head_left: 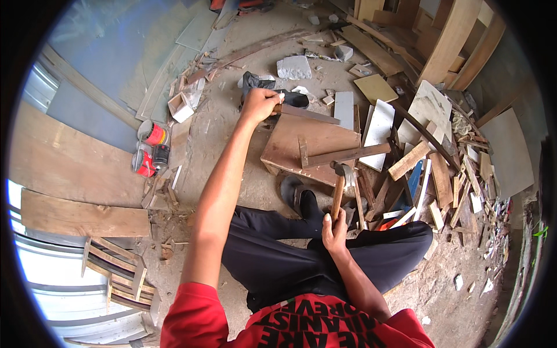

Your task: The person sits on the floor and assembles a small wooden frame using a hammer and nails. They align the pieces, hammer nails into the joints, and repeatedly check the fit of the components.

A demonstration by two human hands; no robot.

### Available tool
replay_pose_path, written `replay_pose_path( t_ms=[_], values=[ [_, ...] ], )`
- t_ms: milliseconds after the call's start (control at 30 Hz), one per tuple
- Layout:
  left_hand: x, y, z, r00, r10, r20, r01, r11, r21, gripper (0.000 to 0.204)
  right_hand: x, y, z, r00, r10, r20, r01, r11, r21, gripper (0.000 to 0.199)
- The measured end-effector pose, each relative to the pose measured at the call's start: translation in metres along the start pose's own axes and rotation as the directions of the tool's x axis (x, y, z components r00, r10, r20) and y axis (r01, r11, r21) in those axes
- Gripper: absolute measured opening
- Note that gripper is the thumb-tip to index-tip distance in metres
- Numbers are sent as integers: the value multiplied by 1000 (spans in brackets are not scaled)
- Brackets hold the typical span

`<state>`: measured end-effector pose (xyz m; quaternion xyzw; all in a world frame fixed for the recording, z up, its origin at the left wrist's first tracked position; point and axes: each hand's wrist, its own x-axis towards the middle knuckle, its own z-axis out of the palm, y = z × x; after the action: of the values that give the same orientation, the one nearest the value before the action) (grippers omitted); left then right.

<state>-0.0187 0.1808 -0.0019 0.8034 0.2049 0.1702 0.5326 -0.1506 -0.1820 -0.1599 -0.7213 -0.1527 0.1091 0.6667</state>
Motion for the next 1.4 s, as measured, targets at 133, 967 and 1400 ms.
replay_pose_path(
  t_ms=[133, 967, 1400],
  values=[
    [10, 35, 9, 999, 18, 49, -29, 974, 223, 25, 4, -6, -8, 997, 5, -71, -10, 997, -70, 35],
    [-111, 97, 32, 803, 596, 15, -567, 771, -290, 11, 142, -111, -3, 930, 343, -132, -204, 782, 589, 52],
    [-89, 9, 44, 867, 496, -38, -491, 840, -231, 19, 244, -112, -5, 897, 379, -226, -98, 670, 736, 34]
  ],
)
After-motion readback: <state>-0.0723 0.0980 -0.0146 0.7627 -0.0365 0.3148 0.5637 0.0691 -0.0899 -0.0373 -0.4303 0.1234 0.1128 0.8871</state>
